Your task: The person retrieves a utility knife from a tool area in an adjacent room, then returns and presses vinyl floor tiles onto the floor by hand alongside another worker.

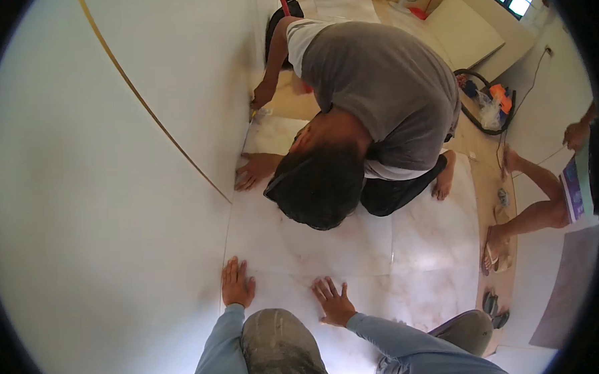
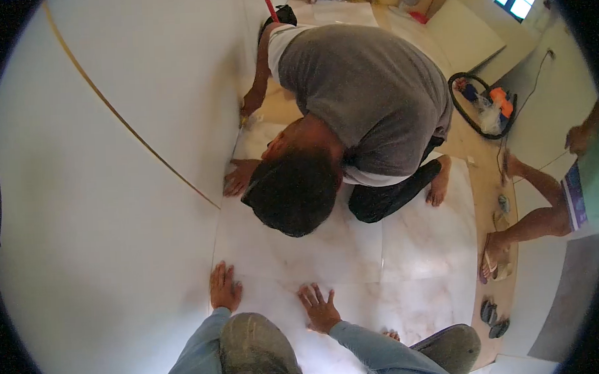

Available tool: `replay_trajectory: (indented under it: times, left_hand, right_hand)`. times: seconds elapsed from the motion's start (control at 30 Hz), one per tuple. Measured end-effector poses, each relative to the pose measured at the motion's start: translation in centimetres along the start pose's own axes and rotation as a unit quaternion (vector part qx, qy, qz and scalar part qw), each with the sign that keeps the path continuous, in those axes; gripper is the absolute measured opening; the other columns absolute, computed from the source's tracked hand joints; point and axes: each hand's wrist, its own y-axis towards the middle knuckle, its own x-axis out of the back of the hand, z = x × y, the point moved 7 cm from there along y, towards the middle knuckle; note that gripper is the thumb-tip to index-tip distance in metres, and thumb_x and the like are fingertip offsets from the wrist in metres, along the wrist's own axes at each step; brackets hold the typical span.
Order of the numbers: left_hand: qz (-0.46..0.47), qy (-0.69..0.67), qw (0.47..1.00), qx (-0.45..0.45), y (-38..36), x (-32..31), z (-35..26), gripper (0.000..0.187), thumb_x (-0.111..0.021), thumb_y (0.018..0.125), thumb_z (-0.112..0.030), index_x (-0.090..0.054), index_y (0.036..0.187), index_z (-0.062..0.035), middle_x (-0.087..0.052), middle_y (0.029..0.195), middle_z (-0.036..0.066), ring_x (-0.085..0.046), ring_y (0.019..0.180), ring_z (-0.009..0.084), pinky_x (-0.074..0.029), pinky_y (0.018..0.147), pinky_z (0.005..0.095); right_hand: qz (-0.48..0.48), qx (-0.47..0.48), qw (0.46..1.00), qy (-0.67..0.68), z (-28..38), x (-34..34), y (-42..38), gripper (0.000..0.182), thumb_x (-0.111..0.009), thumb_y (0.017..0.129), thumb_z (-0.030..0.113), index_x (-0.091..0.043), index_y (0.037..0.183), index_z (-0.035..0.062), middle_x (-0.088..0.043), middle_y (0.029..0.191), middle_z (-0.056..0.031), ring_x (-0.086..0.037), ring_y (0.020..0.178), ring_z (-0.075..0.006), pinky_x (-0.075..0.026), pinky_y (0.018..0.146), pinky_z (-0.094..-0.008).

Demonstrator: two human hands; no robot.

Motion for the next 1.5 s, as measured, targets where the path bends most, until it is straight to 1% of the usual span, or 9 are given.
replay_trajectory:
  times: [0.13,0.37,0.47,0.73,0.93,1.03,1.33,1.43,1.5]
  left_hand:
    - [-0.011,-0.001,1.000,-0.015,0.0,0.1,-0.2,0.068,-0.062,0.099,-0.033,-0.045,0.161,-0.0106,-0.029,0.174,0.017,-0.025,0.161,0.0374,-0.019,0.133,0.0521]
    - [0.012,0.015,1.000,0.003,0.2,-0.7,0.2,0.070,-0.060,0.100,-0.037,-0.041,0.163,-0.0123,-0.028,0.175,0.016,-0.024,0.162,0.0366,-0.018,0.133,0.0517]
    - [0.007,0.009,1.000,-0.003,0.1,-0.7,0.3,0.069,-0.059,0.102,-0.038,-0.042,0.163,-0.0126,-0.028,0.175,0.016,-0.023,0.162,0.0367,-0.018,0.133,0.0515]
    - [-0.003,0.021,1.000,-0.006,0.1,-1.2,0.5,0.067,-0.056,0.103,-0.041,-0.044,0.161,-0.0114,-0.029,0.174,0.017,-0.024,0.162,0.0372,-0.019,0.133,0.0513]
    - [-0.003,0.015,1.000,-0.006,0.1,-1.1,0.3,0.066,-0.055,0.103,-0.041,-0.045,0.161,-0.0115,-0.029,0.174,0.018,-0.023,0.162,0.0368,-0.017,0.134,0.0508]
    - [0.001,0.011,1.000,-0.003,0.1,-0.9,0.1,0.066,-0.055,0.103,-0.040,-0.045,0.161,-0.0115,-0.029,0.174,0.018,-0.023,0.162,0.0365,-0.016,0.134,0.0506]
    - [-0.032,0.005,0.999,-0.030,0.0,-0.4,0.0,0.066,-0.058,0.101,-0.036,-0.045,0.160,-0.0103,-0.029,0.175,0.016,-0.025,0.161,0.0374,-0.018,0.134,0.0517]
    - [-0.033,0.015,0.999,-0.026,0.2,-0.6,0.1,0.066,-0.057,0.101,-0.039,-0.046,0.161,-0.0129,-0.031,0.174,0.016,-0.025,0.161,0.0364,-0.019,0.133,0.0503]
    - [-0.035,0.016,0.999,-0.028,0.3,-0.7,0.2,0.066,-0.057,0.101,-0.039,-0.046,0.161,-0.0128,-0.031,0.174,0.016,-0.025,0.162,0.0363,-0.019,0.133,0.0504]
  right_hand:
    - [0.002,-0.002,1.000,0.003,0.0,0.1,0.0,0.134,-0.092,0.072,0.054,-0.014,0.173,0.0123,-0.003,0.180,-0.0174,-0.009,0.164,-0.0456,-0.025,0.116,-0.0834]
    - [-0.020,0.000,1.000,-0.007,0.0,-0.1,0.2,0.135,-0.092,0.069,0.057,-0.017,0.172,0.0121,-0.008,0.180,-0.0172,-0.013,0.164,-0.0455,-0.027,0.114,-0.0841]
    - [-0.011,-0.001,1.000,0.008,-0.1,-0.1,0.3,0.131,-0.092,0.071,0.053,-0.019,0.171,0.0111,-0.007,0.180,-0.0165,-0.011,0.164,-0.0448,-0.026,0.113,-0.0866]
    - [0.005,-0.003,1.000,-0.015,-0.1,-0.3,0.4,0.131,-0.089,0.074,0.057,-0.016,0.172,0.0116,-0.006,0.180,-0.0161,-0.008,0.165,-0.0444,-0.026,0.115,-0.0851]
    - [0.000,-0.002,1.000,-0.022,-0.1,-0.7,0.4,0.131,-0.089,0.074,0.059,-0.015,0.172,0.0112,-0.005,0.180,-0.0170,-0.008,0.165,-0.0440,-0.026,0.115,-0.0845]
    - [-0.001,0.000,1.000,-0.023,-0.1,-0.4,0.3,0.131,-0.089,0.075,0.059,-0.016,0.172,0.0109,-0.006,0.180,-0.0171,-0.008,0.165,-0.0440,-0.027,0.115,-0.0840]
    - [-0.003,-0.003,1.000,-0.015,0.0,0.0,0.2,0.131,-0.089,0.075,0.058,-0.015,0.172,0.0102,-0.004,0.181,-0.0167,-0.007,0.165,-0.0437,-0.026,0.116,-0.0826]
    - [-0.011,-0.001,1.000,-0.018,-0.1,-0.1,0.3,0.132,-0.089,0.074,0.059,-0.015,0.172,0.0102,-0.003,0.181,-0.0165,-0.008,0.165,-0.0438,-0.027,0.116,-0.0824]
    - [-0.018,0.000,1.000,-0.024,-0.2,-0.1,0.3,0.132,-0.089,0.074,0.060,-0.016,0.172,0.0103,-0.003,0.181,-0.0163,-0.008,0.165,-0.0438,-0.029,0.115,-0.0823]
